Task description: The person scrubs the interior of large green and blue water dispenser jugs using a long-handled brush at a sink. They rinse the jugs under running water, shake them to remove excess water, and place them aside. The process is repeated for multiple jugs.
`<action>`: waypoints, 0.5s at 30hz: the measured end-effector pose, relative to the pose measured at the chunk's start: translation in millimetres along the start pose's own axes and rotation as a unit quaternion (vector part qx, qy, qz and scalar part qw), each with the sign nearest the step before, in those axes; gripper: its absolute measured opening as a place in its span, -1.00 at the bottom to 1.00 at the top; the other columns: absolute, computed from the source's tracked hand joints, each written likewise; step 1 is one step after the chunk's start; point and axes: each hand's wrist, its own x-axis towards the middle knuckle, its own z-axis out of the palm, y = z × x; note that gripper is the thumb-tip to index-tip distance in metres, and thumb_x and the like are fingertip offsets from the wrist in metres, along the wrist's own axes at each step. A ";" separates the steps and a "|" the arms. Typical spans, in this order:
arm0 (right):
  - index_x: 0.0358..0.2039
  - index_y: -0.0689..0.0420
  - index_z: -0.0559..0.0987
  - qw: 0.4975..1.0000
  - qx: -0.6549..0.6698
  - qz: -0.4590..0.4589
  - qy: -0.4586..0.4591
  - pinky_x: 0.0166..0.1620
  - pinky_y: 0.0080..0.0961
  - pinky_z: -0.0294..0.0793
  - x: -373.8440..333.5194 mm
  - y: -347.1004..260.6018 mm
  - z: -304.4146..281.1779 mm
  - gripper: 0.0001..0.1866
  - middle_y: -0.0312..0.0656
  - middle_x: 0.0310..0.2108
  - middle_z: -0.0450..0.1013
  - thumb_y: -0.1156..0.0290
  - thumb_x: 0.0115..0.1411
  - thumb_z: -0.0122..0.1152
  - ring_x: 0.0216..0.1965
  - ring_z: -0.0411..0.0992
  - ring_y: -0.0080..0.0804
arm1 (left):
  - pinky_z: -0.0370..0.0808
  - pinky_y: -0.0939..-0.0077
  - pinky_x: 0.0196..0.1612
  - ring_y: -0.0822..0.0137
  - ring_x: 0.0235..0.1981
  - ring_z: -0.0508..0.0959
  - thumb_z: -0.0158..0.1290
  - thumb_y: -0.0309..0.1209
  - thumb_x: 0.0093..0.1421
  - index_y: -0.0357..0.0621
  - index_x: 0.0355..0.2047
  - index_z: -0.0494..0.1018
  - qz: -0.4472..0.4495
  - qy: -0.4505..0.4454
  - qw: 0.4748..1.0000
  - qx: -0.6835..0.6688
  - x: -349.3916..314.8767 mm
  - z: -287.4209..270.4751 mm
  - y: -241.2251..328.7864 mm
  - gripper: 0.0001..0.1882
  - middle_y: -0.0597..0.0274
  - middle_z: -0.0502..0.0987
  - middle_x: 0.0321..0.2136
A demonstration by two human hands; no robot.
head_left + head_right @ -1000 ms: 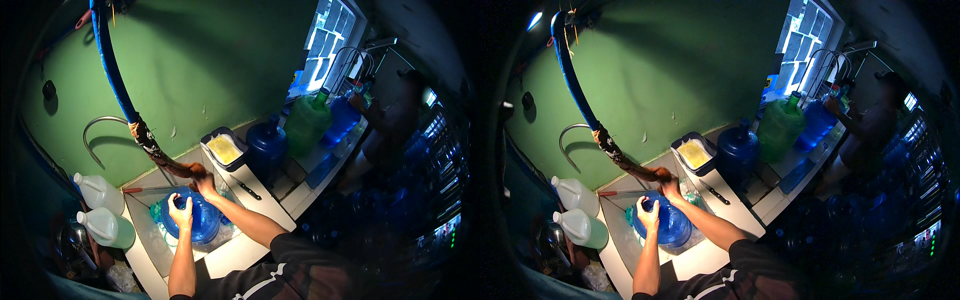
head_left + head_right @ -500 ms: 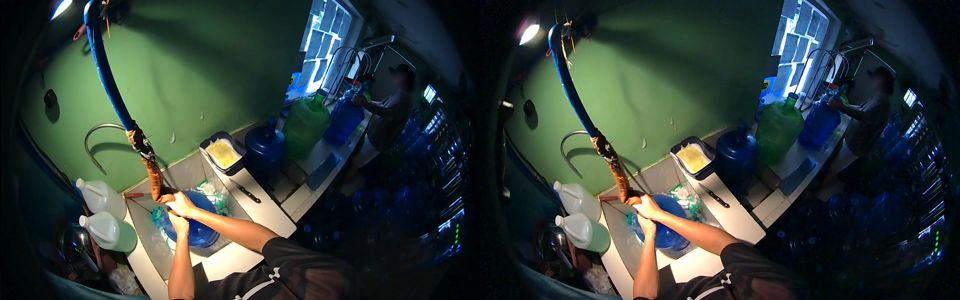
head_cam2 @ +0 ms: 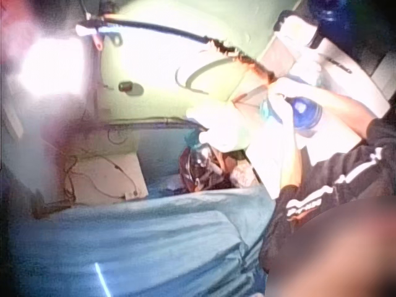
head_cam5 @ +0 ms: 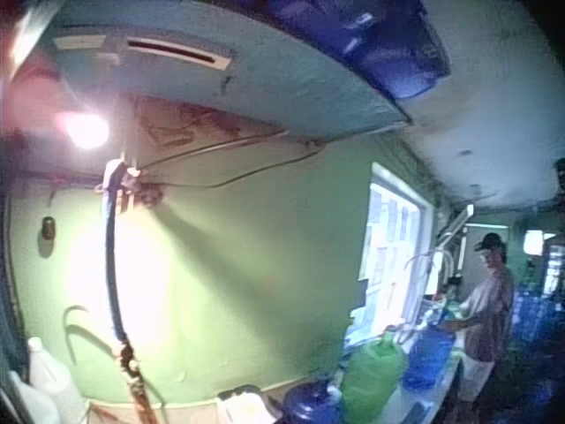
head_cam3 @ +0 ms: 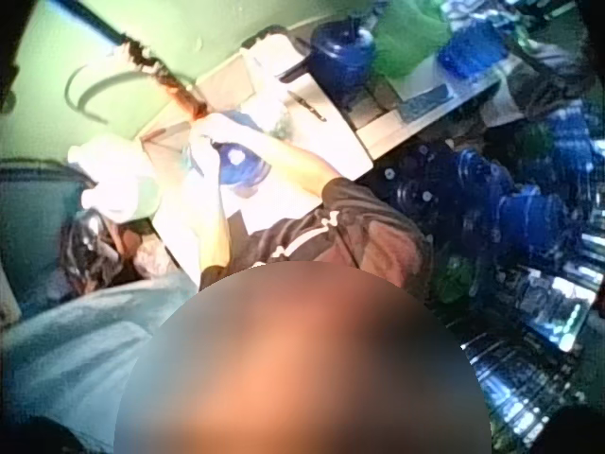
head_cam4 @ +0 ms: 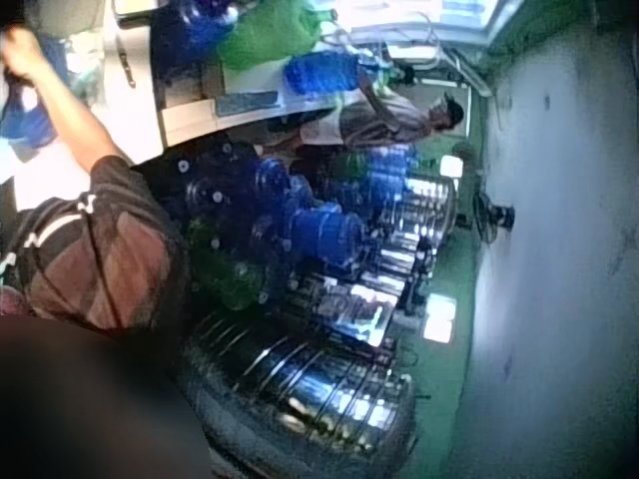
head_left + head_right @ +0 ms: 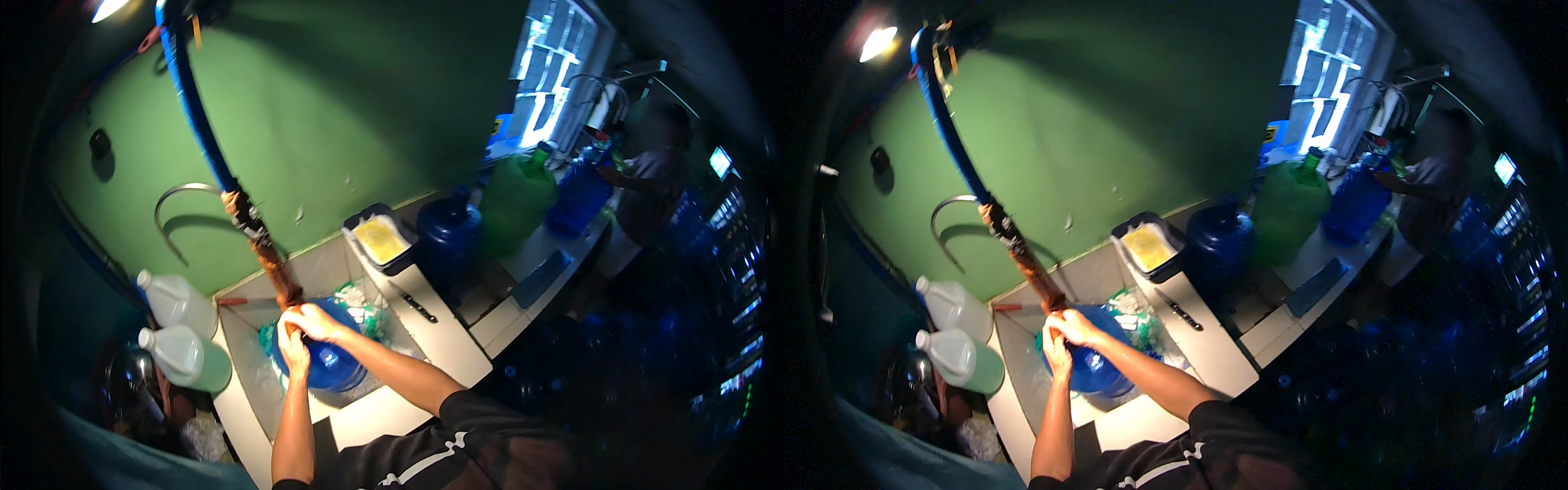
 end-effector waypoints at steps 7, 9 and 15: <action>-0.06 0.24 0.57 0.940 0.319 0.006 0.118 0.13 -0.31 0.42 -19.4 26.9 -12.8 -0.61 -0.10 -0.09 0.55 0.21 0.44 -0.11 -0.01 0.48 -0.32 | 0.48 0.33 -0.18 0.22 -0.30 0.54 -0.16 -0.57 0.15 -0.31 -0.12 0.43 -0.021 0.090 0.994 0.064 6.5 19.4 49.5 -0.70 0.03 0.54 -0.34; -0.08 0.24 0.56 0.871 0.405 0.063 0.270 0.08 -0.28 0.49 -18.4 31.9 -12.0 -0.65 -0.08 -0.14 0.58 0.25 0.41 -0.09 -0.05 0.52 -0.25 | 0.47 0.25 -0.09 0.12 -0.23 0.55 -0.14 -0.54 0.13 -0.29 -0.08 0.44 -0.039 0.053 0.995 0.074 2.6 25.6 59.9 -0.66 -0.02 0.55 -0.28; -0.30 0.15 0.61 0.820 0.385 0.165 0.390 -0.20 -0.34 0.55 2.7 59.0 -10.2 -0.65 -0.19 -0.31 0.59 0.16 0.34 -0.03 -0.36 0.53 -0.29 | 0.29 0.06 0.20 -0.02 -0.03 0.49 0.03 -0.35 0.19 -0.14 -0.06 0.52 0.133 -0.062 0.938 0.314 4.9 26.4 68.4 -0.68 0.04 0.55 -0.15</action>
